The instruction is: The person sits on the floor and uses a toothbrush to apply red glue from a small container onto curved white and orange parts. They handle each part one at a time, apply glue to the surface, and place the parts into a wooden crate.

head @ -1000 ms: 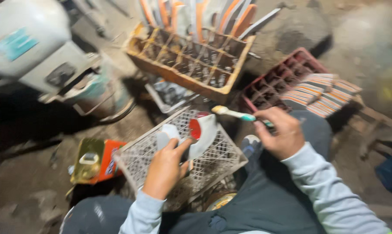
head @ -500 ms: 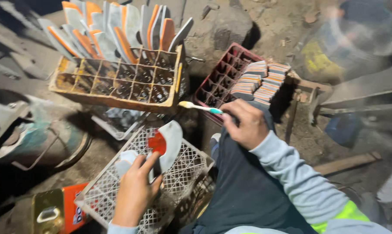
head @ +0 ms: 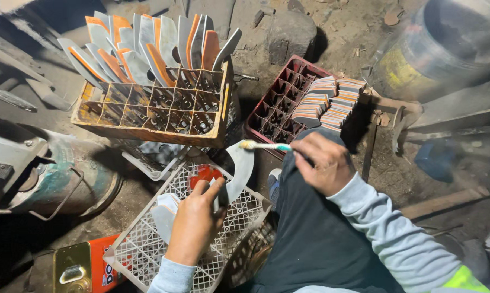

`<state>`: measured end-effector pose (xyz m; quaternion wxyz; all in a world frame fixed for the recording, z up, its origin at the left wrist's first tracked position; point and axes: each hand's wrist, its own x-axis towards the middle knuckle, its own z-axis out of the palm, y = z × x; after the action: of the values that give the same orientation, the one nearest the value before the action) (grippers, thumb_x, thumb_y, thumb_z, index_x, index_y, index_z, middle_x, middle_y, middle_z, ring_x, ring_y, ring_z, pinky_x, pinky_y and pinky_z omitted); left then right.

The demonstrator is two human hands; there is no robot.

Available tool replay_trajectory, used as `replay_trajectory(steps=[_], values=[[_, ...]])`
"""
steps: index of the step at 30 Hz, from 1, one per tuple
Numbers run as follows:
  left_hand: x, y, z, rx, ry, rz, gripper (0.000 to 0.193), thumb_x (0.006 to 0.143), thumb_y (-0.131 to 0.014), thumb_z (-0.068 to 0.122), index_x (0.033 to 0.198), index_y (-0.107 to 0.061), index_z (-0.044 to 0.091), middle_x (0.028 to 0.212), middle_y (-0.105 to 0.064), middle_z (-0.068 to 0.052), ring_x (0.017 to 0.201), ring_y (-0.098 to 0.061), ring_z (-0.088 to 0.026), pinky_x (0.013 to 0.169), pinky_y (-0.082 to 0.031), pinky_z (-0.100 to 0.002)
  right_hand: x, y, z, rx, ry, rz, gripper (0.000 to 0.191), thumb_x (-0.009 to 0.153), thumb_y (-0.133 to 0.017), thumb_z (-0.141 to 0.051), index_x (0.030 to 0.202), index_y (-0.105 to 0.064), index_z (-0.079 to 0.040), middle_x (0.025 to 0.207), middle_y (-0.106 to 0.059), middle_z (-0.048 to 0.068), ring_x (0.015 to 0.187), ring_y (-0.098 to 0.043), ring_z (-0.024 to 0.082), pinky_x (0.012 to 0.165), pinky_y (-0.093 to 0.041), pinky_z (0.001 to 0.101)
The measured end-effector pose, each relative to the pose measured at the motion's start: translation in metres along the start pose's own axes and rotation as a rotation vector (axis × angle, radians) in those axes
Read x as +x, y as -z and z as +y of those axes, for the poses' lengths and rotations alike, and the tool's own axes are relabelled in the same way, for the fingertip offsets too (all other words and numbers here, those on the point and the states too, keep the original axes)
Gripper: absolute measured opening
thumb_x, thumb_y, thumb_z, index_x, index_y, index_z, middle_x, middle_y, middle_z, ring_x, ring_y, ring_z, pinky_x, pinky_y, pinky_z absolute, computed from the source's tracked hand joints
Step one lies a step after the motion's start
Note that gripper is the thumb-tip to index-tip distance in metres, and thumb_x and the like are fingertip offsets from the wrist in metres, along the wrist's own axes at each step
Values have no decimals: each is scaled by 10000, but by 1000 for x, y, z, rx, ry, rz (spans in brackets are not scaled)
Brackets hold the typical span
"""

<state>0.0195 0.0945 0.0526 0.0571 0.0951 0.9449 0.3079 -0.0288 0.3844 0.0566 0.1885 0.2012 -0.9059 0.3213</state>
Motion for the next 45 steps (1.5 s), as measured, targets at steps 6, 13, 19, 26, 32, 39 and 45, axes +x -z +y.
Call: replay_trajectory(steps=[6, 13, 19, 26, 32, 39, 45], values=[[1, -1, -1, -5, 9, 16, 618, 693, -802, 46, 1288, -646, 114, 1066, -641, -160, 787, -691, -387, 701, -563, -492, -5, 5, -9, 113, 14, -37, 168, 858, -716, -17, 1024, -701, -40, 889, -670, 105, 772, -701, 264, 675, -542, 348], [-8, 1, 1, -43, -43, 11, 636, 691, -784, 9, 1300, -634, 115, 1128, -629, -155, 875, -684, -391, 739, -564, -480, 6, 6, 9, 45, -39, -7, 142, 884, -697, -28, 1026, -704, -29, 896, -686, 129, 742, -686, 249, 661, -542, 347], [-7, 16, -3, -144, -115, 184, 636, 674, -796, 20, 1285, -648, 117, 1264, -618, -153, 1041, -676, -374, 814, -565, -435, 24, 8, 45, 174, -109, 150, 129, 1016, -603, -84, 1124, -637, -22, 931, -662, 82, 842, -645, 150, 754, -511, 297], [22, 70, -16, -155, -122, 410, 558, 685, -823, 36, 1223, -700, 124, 1310, -582, -178, 1145, -656, -348, 907, -553, -421, 35, -14, 48, 648, -339, 50, 181, 1057, -577, -200, 1123, -641, -44, 827, -522, -49, 741, -477, 44, 680, -420, 220], [55, 100, 0, 179, -326, 248, 651, 598, -804, 9, 1233, -698, 107, 1469, -448, -277, 1264, -566, -436, 972, -531, -444, 60, -17, 28, 746, -218, -155, 331, 913, -769, -160, 1215, -686, -53, 823, -473, -69, 777, -469, 26, 732, -424, 200], [80, 117, 16, 262, -77, -351, 658, 664, -797, 78, 1295, -696, 235, 1205, -592, -236, 1042, -676, -402, 924, -555, -459, 63, -15, 7, 693, -142, -355, 632, 767, -870, -179, 1351, -641, -102, 673, -345, -47, 612, -368, 35, 591, -336, 220], [99, 82, 17, 610, -149, -601, 223, 768, -738, 165, 969, -768, 74, 1133, -654, -239, 976, -729, -365, 888, -602, -448, 58, -27, -8, 710, 199, -517, 593, 801, -851, -233, 1340, -633, -118, 1043, -758, 74, 672, -692, 106, 624, -562, 277]])
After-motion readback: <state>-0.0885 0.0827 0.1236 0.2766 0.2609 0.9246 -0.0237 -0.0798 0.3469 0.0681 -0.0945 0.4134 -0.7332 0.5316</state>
